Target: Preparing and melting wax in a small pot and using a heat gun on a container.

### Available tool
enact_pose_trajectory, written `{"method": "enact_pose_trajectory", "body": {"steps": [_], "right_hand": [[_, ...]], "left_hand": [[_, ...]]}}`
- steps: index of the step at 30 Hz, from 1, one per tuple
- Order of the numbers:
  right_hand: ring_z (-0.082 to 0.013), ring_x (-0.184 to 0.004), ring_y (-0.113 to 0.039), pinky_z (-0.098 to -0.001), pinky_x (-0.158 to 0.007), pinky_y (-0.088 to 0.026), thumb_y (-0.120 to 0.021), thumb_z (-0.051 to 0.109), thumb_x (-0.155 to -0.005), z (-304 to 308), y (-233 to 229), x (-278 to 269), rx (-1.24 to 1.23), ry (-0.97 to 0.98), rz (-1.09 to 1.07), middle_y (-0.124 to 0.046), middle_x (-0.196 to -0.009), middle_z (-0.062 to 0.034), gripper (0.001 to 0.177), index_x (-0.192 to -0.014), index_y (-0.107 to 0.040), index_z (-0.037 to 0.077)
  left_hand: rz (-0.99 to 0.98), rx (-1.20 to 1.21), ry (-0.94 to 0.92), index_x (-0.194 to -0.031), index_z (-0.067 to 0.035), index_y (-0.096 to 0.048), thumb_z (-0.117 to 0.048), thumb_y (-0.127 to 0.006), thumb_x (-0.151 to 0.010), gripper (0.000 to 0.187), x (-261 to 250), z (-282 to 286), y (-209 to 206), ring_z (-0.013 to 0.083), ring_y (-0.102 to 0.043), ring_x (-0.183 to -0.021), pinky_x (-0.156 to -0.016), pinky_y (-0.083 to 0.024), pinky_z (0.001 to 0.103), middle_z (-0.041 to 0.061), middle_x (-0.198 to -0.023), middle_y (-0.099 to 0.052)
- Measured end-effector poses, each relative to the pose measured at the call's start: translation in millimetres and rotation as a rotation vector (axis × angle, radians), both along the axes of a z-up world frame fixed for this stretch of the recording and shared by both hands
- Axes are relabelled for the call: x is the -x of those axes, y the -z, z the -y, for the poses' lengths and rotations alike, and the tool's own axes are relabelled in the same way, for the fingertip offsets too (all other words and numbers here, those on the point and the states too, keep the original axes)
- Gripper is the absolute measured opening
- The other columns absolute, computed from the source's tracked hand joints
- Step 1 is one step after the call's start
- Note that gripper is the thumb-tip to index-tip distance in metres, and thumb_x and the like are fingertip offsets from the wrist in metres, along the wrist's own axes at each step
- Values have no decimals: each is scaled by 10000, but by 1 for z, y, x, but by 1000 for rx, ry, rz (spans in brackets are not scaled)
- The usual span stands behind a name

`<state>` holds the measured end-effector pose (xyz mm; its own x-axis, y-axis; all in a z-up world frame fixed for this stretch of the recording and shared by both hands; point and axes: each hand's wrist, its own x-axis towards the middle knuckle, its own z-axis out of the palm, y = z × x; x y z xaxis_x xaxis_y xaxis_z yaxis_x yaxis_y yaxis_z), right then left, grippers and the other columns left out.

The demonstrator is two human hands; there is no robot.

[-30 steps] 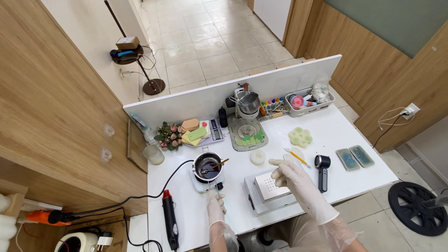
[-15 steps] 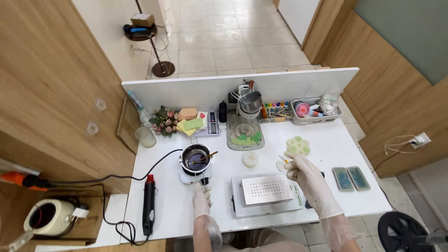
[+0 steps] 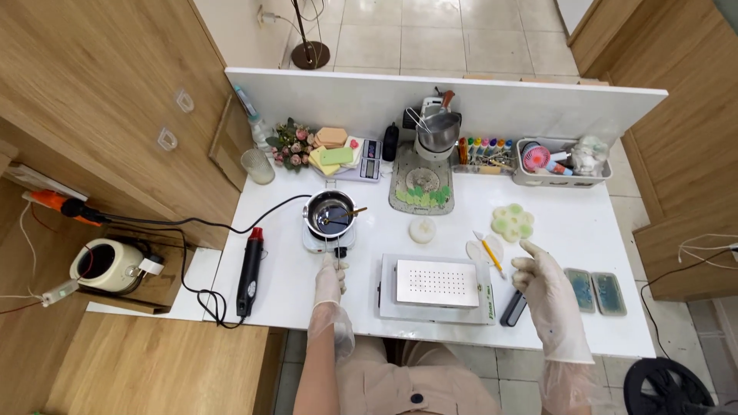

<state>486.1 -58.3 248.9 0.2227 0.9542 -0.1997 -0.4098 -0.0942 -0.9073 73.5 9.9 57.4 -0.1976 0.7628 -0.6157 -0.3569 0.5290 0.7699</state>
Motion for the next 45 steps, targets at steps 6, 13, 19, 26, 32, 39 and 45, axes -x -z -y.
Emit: {"method": "enact_pose_trajectory", "body": {"steps": [6, 13, 19, 26, 32, 39, 45], "right_hand": [[-150, -823, -581, -299, -796, -477, -513, 312, -1058, -24, -32, 62, 9, -208, 192, -663, -992, -84, 460, -1388, -583, -1], [-155, -870, -638, -299, -811, -532, -600, 388, -950, -105, 7, 171, 116, -551, 465, -698, -1085, -95, 630, -1475, -475, 64], [-182, -888, -684, -323, -794, -536, -671, 465, -882, -163, 62, 246, 240, -585, 683, -703, -1092, -110, 766, -1502, -414, 95], [-183, -815, -698, -332, -752, -558, -715, 368, -852, -189, 95, 269, 118, -239, 740, -757, -942, -117, 469, -1156, -729, 12], [-152, -791, -677, -264, -737, -536, -752, 299, -861, -199, 100, 268, 147, -347, 784, -747, -902, -103, 360, -1081, -698, 19], [-85, -795, -634, -258, -743, -541, -674, 220, -954, -187, 80, 308, -99, -665, 528, -725, -944, -13, 212, -1081, -735, 63], [-239, -822, -712, -357, -776, -543, -553, 219, -1056, -197, 88, 297, -668, -571, 1289, -696, -939, -81, 220, -1030, -752, 127]], "left_hand": [[-55, -36, -9, -844, -69, -599, -598, -352, -1035, 614, -7, 9, -21, 79, -251, -461, -440, -258, 281, -85, -548, -290], [-1, -5, -77, -839, -67, -575, -594, -361, -1032, 600, -17, 23, -22, 84, -249, -455, -435, -252, 276, -80, -544, -295], [135, -24, -100, -858, -26, -609, -585, -357, -1060, 645, -22, 30, -4, 74, -237, -454, -421, -228, 262, -78, -556, -315], [108, 63, -80, -1197, -146, -671, -547, -355, -1031, 537, -9, 28, -17, 125, -634, -738, -725, -501, 294, -3, -874, -665], [191, 78, -13, -1280, -158, -607, -542, -352, -1029, 525, 3, 26, -44, 149, -709, -855, -763, -494, 291, 10, -1033, -750], [253, 33, 61, -1064, -24, -681, -466, -484, -1026, 485, 8, 26, -9, 64, -284, -472, -475, -295, 257, -85, -591, -323], [287, 48, 23, -900, -72, -596, -487, -587, -1006, 429, 6, 26, -40, 56, -272, -460, -480, -293, 256, -95, -566, -311]]}}
